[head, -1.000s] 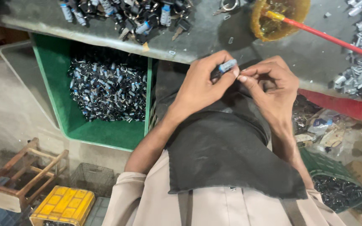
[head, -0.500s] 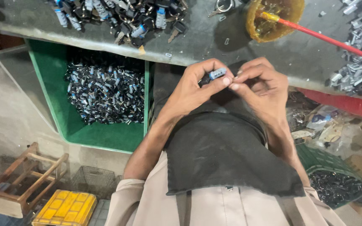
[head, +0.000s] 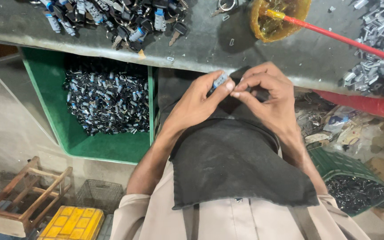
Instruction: The person picks small connector housings one at a time from a bin, inserts metal contact pins into each housing by hand, and briefly dips the assembled connector into a bowl of flux or grease on the bench before setting it on the table with finished units.
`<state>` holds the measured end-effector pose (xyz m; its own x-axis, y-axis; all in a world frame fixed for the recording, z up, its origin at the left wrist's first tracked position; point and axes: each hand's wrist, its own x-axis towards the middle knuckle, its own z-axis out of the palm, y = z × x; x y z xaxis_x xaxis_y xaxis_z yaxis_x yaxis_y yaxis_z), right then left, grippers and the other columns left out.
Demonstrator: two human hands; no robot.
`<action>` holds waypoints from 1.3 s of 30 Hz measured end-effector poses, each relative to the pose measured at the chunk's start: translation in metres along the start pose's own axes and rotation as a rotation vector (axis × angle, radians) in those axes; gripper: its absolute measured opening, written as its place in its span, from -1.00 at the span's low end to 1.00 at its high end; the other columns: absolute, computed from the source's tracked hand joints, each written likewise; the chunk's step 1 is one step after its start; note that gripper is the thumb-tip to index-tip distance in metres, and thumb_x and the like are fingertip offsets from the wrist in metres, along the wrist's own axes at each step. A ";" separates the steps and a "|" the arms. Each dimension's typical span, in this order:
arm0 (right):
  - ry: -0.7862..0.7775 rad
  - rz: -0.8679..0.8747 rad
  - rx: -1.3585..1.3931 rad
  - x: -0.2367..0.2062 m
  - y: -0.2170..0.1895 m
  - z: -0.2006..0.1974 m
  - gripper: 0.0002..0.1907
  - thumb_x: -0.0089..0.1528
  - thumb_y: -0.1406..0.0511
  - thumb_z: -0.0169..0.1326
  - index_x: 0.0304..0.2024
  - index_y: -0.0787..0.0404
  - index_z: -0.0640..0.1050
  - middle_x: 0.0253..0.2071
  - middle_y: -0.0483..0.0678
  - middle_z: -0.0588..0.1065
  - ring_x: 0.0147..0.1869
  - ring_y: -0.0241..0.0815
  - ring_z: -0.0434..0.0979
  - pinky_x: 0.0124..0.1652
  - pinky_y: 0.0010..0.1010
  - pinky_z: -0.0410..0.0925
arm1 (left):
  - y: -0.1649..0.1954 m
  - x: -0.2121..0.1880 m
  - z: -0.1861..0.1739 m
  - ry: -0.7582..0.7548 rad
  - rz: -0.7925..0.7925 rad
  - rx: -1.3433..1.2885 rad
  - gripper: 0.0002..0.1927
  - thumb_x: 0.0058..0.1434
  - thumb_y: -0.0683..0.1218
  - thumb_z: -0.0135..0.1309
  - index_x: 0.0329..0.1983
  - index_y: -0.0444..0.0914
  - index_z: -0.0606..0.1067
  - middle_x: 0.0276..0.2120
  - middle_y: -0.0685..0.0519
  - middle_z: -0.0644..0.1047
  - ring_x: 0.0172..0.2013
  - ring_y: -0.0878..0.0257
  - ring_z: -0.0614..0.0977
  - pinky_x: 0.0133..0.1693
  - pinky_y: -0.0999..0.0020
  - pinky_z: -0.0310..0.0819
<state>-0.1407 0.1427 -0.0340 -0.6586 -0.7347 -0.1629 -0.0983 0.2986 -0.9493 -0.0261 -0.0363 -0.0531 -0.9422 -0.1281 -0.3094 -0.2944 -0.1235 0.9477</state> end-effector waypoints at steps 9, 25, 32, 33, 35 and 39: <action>0.210 0.020 -0.095 0.008 -0.005 0.008 -0.84 0.35 0.52 0.22 -0.08 0.34 0.50 -0.04 -0.01 0.51 -0.04 -0.32 0.53 -0.10 -0.50 0.44 | 0.039 0.021 0.020 0.420 0.109 0.526 -0.84 0.46 -0.07 0.05 -0.04 -0.26 0.47 -0.21 -0.08 0.57 -0.19 -0.01 0.62 -0.20 0.20 0.46; 0.171 0.002 0.432 0.001 -0.010 0.015 -0.84 0.36 0.65 0.18 -0.14 0.42 0.49 0.02 0.03 0.40 0.01 -0.31 0.51 0.04 -0.52 0.47 | 0.014 -0.008 0.026 0.069 -0.164 -0.962 -0.69 0.51 -0.10 0.07 0.23 -0.29 0.38 -0.17 0.07 0.47 -0.31 0.38 0.46 -0.25 0.45 0.44; 0.167 0.035 0.504 -0.002 -0.012 0.014 -0.80 0.35 0.65 0.16 -0.08 0.38 0.48 0.01 0.01 0.40 -0.01 -0.31 0.53 0.01 -0.52 0.49 | 0.017 -0.008 0.022 0.039 -0.111 -0.853 -0.67 0.51 -0.06 0.08 0.24 -0.29 0.41 -0.16 0.07 0.49 -0.29 0.38 0.48 -0.27 0.47 0.43; 0.170 0.025 0.505 -0.002 -0.011 0.014 -0.80 0.35 0.65 0.16 -0.08 0.38 0.48 0.02 0.01 0.40 -0.01 -0.31 0.53 0.01 -0.52 0.49 | 0.017 -0.008 0.021 0.036 -0.117 -0.859 -0.67 0.51 -0.06 0.08 0.25 -0.29 0.41 -0.17 0.07 0.49 -0.28 0.39 0.49 -0.27 0.47 0.43; 0.168 0.017 0.515 -0.003 -0.009 0.014 -0.80 0.35 0.65 0.16 -0.07 0.37 0.48 0.02 0.01 0.40 -0.01 -0.31 0.53 0.02 -0.52 0.49 | 0.018 -0.008 0.021 0.032 -0.120 -0.862 -0.66 0.51 -0.06 0.08 0.25 -0.29 0.41 -0.17 0.08 0.49 -0.27 0.39 0.49 -0.27 0.48 0.43; 0.148 0.031 0.560 -0.003 -0.003 0.013 -0.80 0.35 0.64 0.16 -0.08 0.36 0.48 0.02 0.00 0.39 0.00 -0.31 0.52 0.02 -0.51 0.49 | 0.018 -0.010 0.021 0.022 -0.115 -0.856 -0.65 0.51 -0.05 0.09 0.26 -0.29 0.41 -0.17 0.09 0.49 -0.27 0.40 0.48 -0.28 0.50 0.41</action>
<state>-0.1282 0.1362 -0.0346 -0.7561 -0.6256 -0.1922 0.3062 -0.0785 -0.9487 -0.0258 -0.0166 -0.0312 -0.9079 -0.0874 -0.4100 -0.1581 -0.8345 0.5279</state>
